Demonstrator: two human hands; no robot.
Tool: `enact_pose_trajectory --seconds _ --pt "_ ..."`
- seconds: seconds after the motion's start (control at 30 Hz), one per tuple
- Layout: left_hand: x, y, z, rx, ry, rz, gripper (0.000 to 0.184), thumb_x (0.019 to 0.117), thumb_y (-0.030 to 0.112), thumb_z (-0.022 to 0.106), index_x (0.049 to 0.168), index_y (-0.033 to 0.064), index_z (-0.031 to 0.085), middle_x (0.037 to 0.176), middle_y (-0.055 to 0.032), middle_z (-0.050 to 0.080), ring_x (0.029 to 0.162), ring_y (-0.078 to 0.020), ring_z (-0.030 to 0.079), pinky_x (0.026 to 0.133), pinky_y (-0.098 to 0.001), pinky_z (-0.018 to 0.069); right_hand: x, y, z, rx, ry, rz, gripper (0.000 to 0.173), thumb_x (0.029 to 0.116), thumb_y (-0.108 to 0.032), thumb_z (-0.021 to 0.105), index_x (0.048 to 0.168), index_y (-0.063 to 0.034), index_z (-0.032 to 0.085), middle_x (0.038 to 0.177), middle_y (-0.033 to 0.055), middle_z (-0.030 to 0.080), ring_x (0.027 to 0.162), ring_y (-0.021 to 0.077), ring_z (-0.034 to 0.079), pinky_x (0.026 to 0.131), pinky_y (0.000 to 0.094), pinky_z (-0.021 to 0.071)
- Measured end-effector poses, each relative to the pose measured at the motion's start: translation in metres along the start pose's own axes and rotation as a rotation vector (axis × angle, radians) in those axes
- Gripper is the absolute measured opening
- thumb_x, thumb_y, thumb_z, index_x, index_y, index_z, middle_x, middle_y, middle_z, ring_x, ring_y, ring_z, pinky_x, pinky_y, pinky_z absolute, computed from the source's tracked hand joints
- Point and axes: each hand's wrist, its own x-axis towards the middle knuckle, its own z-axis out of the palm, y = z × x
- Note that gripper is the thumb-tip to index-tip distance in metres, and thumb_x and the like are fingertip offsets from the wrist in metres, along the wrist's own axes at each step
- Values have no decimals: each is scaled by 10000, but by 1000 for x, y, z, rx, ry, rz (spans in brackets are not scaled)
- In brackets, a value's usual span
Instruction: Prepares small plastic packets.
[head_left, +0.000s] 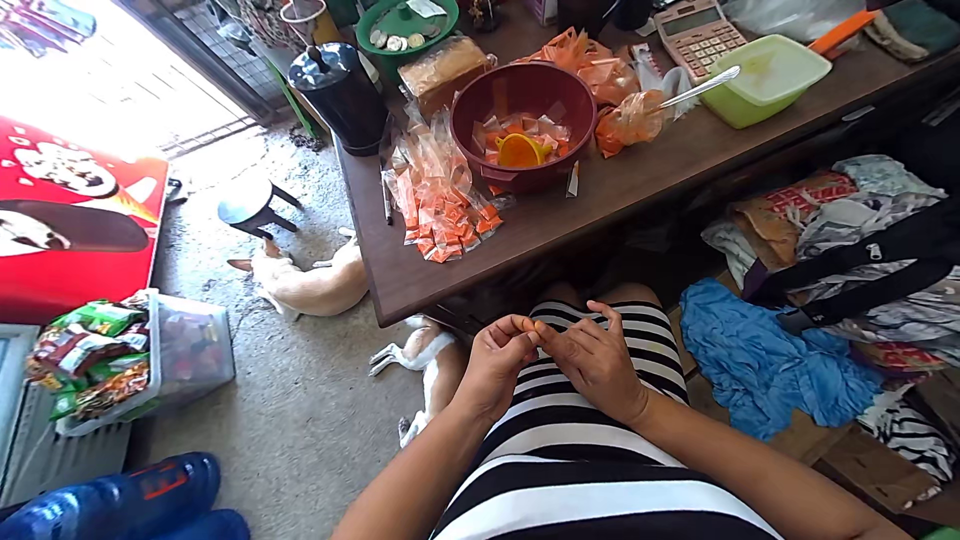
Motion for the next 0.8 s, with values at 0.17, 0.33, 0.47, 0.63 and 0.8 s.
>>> enact_pose_trajectory --seconds 0.17,0.33,0.47,0.63,0.8 --pt "0 -2 -11 74 -148 220 72 893 126 757 956 102 730 906 -12 723 821 -72 685 764 -237 573 3 1 -7 301 -20 191 431 1037 -262 606 1416 -60 567 920 -1 729 880 86 657 1132 475 337" --pt "5 -1 -20 339 -25 446 113 999 132 622 1061 78 699 1032 7 724 956 -71 669 862 -260 548 8 8 -18 567 18 357 605 1013 -246 653 1520 -6 426 961 -60 727 977 -5 632 1159 401 336" --pt "10 3 -21 437 -69 345 277 1026 199 595 1196 -7 669 1132 -25 721 1036 -94 677 946 -287 547 9 5 -18 592 28 327 582 1017 -247 649 1521 -51 437 951 -63 722 975 -11 626 1172 407 308" --pt "14 0 -15 487 -156 343 172 974 109 664 1075 -4 746 1028 -4 737 942 -55 696 873 -246 585 7 3 -16 597 11 320 565 1019 -260 645 1520 -76 459 944 -69 718 953 -7 625 1156 393 331" --pt "17 1 -19 503 -140 422 81 931 25 693 969 3 760 944 0 746 864 -40 700 815 -231 591 4 7 -12 550 18 327 540 1021 -293 637 1512 -125 490 940 -93 706 918 -11 619 1148 393 345"
